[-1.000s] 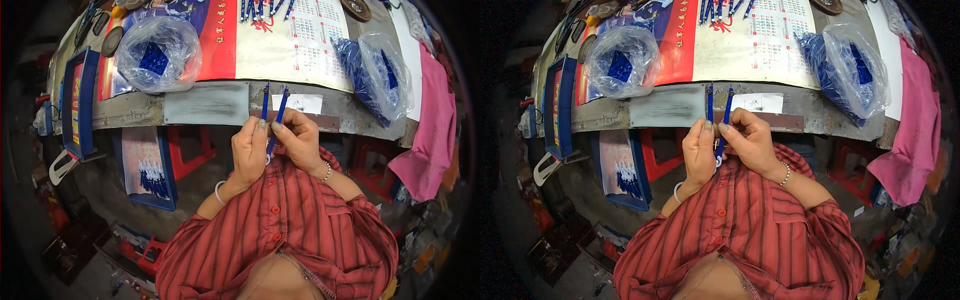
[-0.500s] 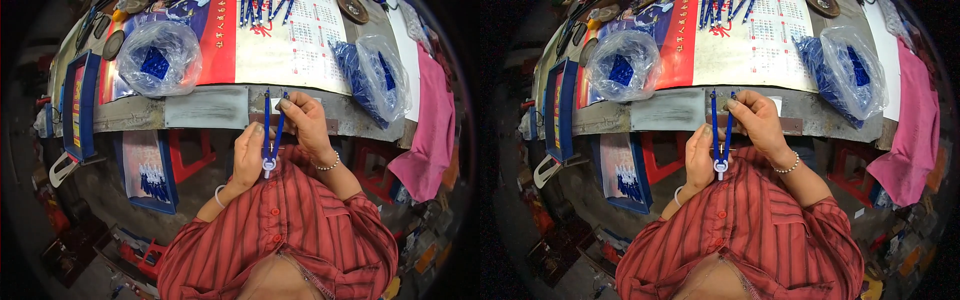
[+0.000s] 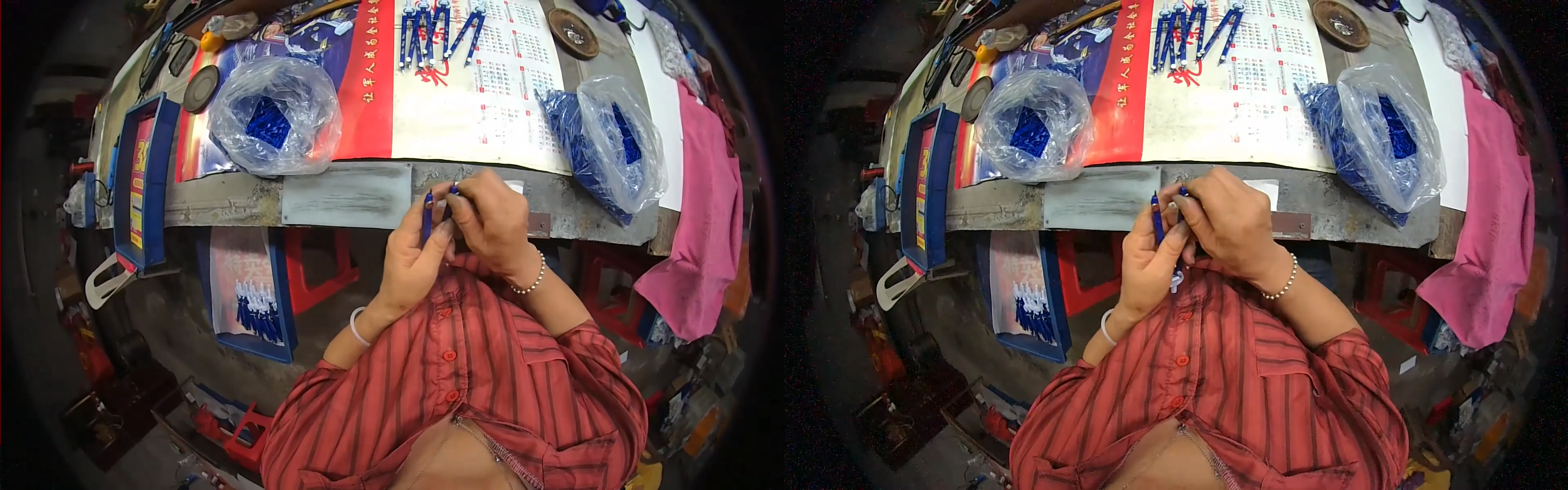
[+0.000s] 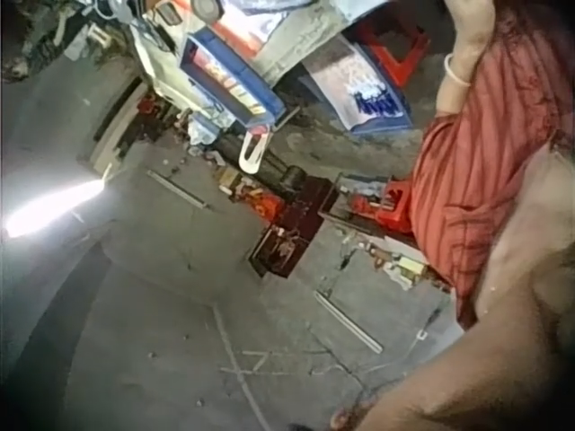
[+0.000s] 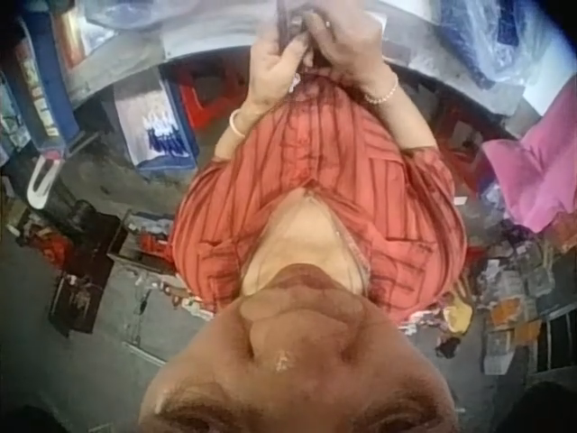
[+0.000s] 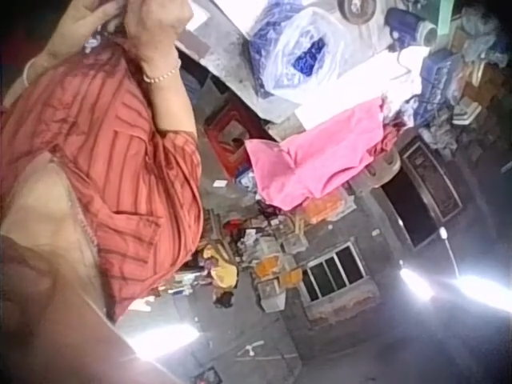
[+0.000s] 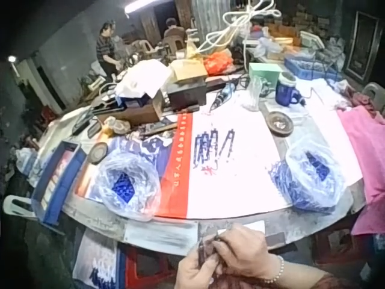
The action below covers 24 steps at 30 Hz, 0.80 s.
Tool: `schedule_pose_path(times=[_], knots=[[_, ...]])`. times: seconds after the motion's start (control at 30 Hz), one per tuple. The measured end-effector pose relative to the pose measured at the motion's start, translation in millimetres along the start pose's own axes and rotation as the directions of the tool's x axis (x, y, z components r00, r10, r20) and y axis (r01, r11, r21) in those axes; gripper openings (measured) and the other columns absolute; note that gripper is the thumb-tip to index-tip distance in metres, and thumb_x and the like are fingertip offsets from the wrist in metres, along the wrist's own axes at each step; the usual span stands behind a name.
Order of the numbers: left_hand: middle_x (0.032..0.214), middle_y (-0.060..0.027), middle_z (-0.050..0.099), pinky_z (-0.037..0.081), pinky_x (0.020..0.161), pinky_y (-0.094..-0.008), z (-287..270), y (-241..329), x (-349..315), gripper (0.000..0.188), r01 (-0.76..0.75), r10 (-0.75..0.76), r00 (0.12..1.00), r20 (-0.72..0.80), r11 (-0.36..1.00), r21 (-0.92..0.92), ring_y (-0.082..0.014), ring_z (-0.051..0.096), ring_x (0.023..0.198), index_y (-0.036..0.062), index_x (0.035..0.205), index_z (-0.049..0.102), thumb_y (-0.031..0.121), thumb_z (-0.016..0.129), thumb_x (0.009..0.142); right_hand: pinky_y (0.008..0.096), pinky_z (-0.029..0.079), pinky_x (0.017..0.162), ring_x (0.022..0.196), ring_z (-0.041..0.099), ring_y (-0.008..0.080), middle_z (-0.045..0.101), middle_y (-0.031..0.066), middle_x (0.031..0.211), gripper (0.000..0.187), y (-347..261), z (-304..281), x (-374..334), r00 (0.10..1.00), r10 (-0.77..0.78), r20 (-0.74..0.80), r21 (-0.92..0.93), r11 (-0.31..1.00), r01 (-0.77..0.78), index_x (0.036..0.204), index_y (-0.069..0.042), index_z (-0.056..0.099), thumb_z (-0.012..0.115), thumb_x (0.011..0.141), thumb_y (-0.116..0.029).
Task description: Manual assembly of blue plastic drafting tools by fitting white adjustment components.
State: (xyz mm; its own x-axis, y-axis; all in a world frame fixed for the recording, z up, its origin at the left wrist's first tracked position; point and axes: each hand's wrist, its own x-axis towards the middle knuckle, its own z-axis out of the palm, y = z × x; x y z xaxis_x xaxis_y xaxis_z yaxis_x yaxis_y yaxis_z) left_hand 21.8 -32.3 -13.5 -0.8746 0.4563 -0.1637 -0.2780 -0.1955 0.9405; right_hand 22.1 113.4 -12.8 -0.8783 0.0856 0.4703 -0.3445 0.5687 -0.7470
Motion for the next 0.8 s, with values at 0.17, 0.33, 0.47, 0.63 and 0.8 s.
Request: schedule_pose_path(times=[0.17,0.33,0.47,0.63,0.8], knots=[[0.089,-0.0009,0.055,0.04,0.058,-0.0186,3,-21,-5,0.039,-0.092,0.096,0.995,-0.023,0.987,0.135,-0.0049,0.045,0.065,-0.0005,0.132,0.039,0.005,0.046,0.095,0.0375,0.043,0.049,0.058,0.054,0.03,0.052,0.0124,0.068,0.012,-3,5,-7,1.0,0.015,0.012,-0.196,0.981,-0.012,0.079,-0.002,0.055,0.06,0.084,-0.012],[0.092,-0.0056,0.059,0.045,0.063,-0.0223,0,-31,-6,0.038,-0.152,0.203,0.978,-0.057,0.865,0.478,-0.0086,0.052,0.07,-0.0003,0.131,0.042,0.002,0.046,0.093,0.0333,0.043,0.052,0.059,0.056,0.0259,0.055,0.0142,0.067,0.02,0,-5,-11,0.857,0.38,0.347,0.063,0.903,-0.426,0.078,0.0,0.056,0.055,0.089,-0.017],[0.11,-0.0258,0.058,0.049,0.082,-0.0382,2,-22,-3,0.04,-0.247,0.332,0.943,-0.017,0.735,0.631,-0.0393,0.06,0.097,-0.0014,0.128,0.043,0.0,0.048,0.088,0.0363,0.044,0.052,0.063,0.056,0.0309,0.054,0.0134,0.073,0.018,-16,4,-19,0.976,0.173,0.135,0.141,0.971,-0.192,0.083,0.0,0.057,0.062,0.083,-0.017],[0.11,-0.0268,0.057,0.049,0.08,-0.0384,3,-25,-2,0.04,-0.261,0.357,0.933,-0.033,0.739,0.621,-0.0393,0.06,0.097,-0.0017,0.128,0.043,0.003,0.049,0.089,0.0371,0.043,0.05,0.06,0.054,0.0306,0.049,0.0122,0.072,0.016,-16,21,-20,0.999,0.032,0.008,-0.081,0.996,-0.031,0.084,0.0,0.052,0.061,0.083,-0.013],[0.106,-0.0276,0.057,0.05,0.076,-0.0415,-1,-21,4,0.04,-0.282,0.371,0.929,-0.002,0.71,0.645,-0.043,0.059,0.094,-0.0024,0.126,0.044,0.0,0.049,0.087,0.0408,0.042,0.051,0.061,0.053,0.0336,0.05,0.0136,0.073,0.014,-19,24,-16,0.989,0.149,0.013,-0.076,0.986,-0.148,0.082,-0.002,0.05,0.058,0.085,-0.012]])
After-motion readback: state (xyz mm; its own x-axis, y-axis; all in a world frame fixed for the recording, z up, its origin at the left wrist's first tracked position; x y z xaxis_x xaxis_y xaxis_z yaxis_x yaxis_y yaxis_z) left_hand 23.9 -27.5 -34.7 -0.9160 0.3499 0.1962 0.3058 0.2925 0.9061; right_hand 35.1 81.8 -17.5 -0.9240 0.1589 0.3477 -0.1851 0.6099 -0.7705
